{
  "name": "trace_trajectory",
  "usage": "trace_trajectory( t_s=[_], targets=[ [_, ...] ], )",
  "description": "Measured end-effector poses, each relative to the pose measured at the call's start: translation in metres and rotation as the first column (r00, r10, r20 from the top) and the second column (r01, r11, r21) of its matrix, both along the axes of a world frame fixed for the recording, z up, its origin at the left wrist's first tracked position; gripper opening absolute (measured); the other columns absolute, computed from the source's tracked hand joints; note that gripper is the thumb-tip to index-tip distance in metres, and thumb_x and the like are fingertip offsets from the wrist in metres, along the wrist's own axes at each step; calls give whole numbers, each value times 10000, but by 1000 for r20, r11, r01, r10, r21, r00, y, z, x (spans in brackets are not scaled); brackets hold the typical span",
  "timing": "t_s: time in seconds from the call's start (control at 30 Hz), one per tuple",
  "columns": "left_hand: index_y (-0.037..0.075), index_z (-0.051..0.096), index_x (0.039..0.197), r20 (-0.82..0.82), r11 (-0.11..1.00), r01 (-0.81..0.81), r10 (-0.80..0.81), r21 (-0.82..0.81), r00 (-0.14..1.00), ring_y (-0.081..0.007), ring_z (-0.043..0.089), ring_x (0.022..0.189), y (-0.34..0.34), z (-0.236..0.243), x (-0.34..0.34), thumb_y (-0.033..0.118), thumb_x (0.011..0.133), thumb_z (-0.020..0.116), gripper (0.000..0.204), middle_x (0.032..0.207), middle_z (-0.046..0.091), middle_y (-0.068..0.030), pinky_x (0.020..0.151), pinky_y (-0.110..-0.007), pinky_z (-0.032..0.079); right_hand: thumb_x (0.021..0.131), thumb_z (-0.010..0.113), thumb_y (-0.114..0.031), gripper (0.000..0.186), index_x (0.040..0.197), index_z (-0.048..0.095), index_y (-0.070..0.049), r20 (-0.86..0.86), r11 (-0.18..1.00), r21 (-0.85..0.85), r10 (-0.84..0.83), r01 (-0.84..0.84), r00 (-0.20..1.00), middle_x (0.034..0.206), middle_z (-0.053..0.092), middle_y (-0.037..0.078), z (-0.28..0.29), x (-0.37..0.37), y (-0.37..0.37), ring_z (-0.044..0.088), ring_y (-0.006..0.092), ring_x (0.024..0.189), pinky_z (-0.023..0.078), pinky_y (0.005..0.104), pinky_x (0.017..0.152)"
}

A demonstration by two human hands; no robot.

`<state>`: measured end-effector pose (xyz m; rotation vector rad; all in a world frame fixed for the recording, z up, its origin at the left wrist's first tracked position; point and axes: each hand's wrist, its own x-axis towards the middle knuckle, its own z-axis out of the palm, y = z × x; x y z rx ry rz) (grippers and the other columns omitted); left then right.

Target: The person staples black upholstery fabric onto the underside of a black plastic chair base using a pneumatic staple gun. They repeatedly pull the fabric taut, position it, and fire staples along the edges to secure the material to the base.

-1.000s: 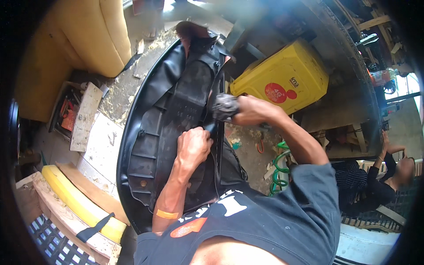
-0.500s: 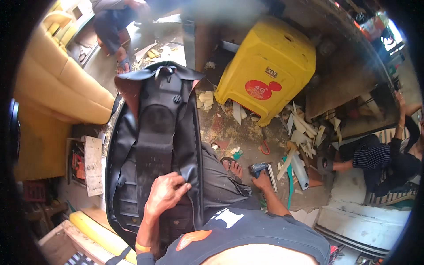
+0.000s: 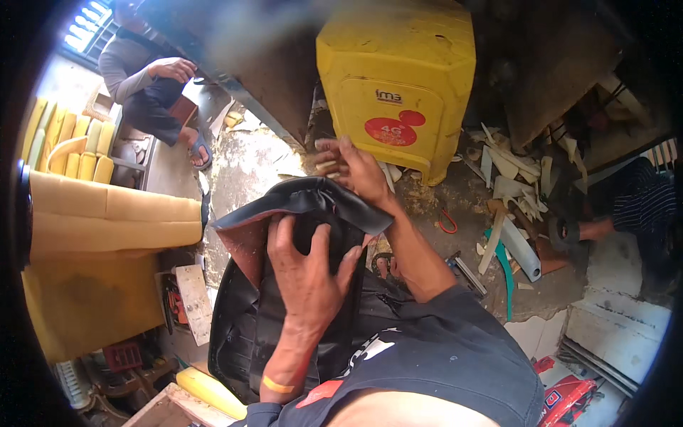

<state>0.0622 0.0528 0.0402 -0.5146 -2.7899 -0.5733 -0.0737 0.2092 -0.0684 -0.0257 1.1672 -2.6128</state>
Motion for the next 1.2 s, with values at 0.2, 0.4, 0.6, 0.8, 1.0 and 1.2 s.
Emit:
trace_trajectory(
  t_s=[0.2,0.4,0.6,0.8,1.0,1.2],
  targets=[
    [75,677,1302,-229,948,-134,68,-288,971,-618,138,1497,30,-39,20,425,947,756,505,1643,317,-229,1190,-706,208,1072,630,-368,533,1481,546,-37,-274,682,729,378,-65,884,1158,728,154,8,88,70,710,149,935,586,331,802],
    [128,712,1225,-179,952,-51,-4,-301,984,-629,83,1518,43,-45,29,511,959,702,466,1664,350,-158,1156,-768,210,1037,679,-234,317,1306,709,-68,-176,469,880,166,79,970,799,731,88,38,93,106,640,101,690,528,316,638],
    [153,667,974,5,880,97,-106,-466,994,-448,222,1574,49,-54,14,429,917,735,290,1654,414,-109,974,-736,348,975,738,-201,571,1492,539,-60,-194,605,785,33,135,980,865,627,63,63,87,108,625,141,807,521,311,764],
    [150,660,921,-66,917,-30,4,-399,998,-454,295,1541,45,-67,9,407,874,770,283,1624,448,-99,938,-708,363,938,723,-139,550,1449,555,-24,-274,429,896,334,113,902,1027,669,182,28,98,90,686,341,980,545,433,844],
    [155,668,904,-78,922,-73,46,-380,996,-451,325,1519,47,-68,6,433,817,793,317,1576,479,-104,914,-693,381,982,642,-104,397,1368,599,-20,-377,576,790,182,212,908,942,720,205,22,76,74,720,336,824,555,441,746],
    [163,689,888,-82,931,-67,40,-359,996,-438,349,1503,55,-69,3,368,855,771,223,1502,520,-96,928,-724,365,1024,643,-218,378,1352,599,-35,-92,637,768,14,62,996,758,720,192,43,93,60,742,310,693,560,417,656]
  ],
)
